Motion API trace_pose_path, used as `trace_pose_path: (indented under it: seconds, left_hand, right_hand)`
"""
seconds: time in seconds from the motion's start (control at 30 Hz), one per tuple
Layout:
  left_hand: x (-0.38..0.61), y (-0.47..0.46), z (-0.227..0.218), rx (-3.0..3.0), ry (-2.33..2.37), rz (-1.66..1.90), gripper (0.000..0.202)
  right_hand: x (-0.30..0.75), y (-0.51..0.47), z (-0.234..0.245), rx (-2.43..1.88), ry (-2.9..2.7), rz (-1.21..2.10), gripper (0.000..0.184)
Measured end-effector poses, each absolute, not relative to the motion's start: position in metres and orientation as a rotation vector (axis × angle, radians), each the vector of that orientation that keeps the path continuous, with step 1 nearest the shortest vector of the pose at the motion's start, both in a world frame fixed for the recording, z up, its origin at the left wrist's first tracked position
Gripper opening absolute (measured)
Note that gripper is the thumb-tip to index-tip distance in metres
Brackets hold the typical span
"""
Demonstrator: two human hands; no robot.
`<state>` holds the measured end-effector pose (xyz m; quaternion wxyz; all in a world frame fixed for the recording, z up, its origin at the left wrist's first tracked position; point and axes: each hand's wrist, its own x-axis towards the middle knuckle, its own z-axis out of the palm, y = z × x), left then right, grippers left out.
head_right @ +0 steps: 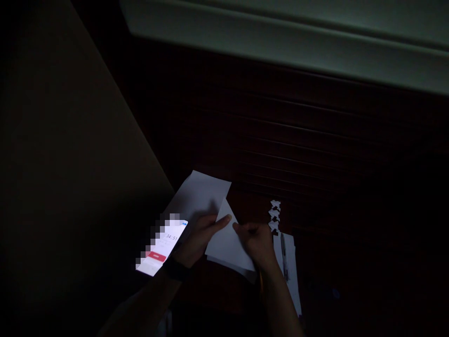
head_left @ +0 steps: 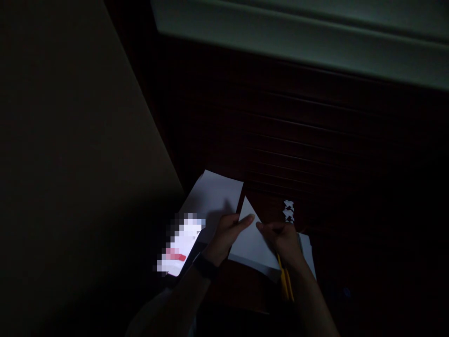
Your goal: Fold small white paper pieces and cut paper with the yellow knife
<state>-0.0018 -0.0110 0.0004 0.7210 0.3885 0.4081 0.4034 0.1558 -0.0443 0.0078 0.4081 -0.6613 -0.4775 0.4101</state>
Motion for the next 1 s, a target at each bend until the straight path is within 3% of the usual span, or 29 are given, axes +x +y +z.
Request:
trace_pose_path:
  seconds: [1.0]
  left_hand:
    - [-0.0098, -0.008, 0.0025, 0.793, 0.845, 0.941, 0.029]
  right_hand:
    - [0.1621, -0.046, 0.0052, -1.617, -1.29, 1.135, 0.036]
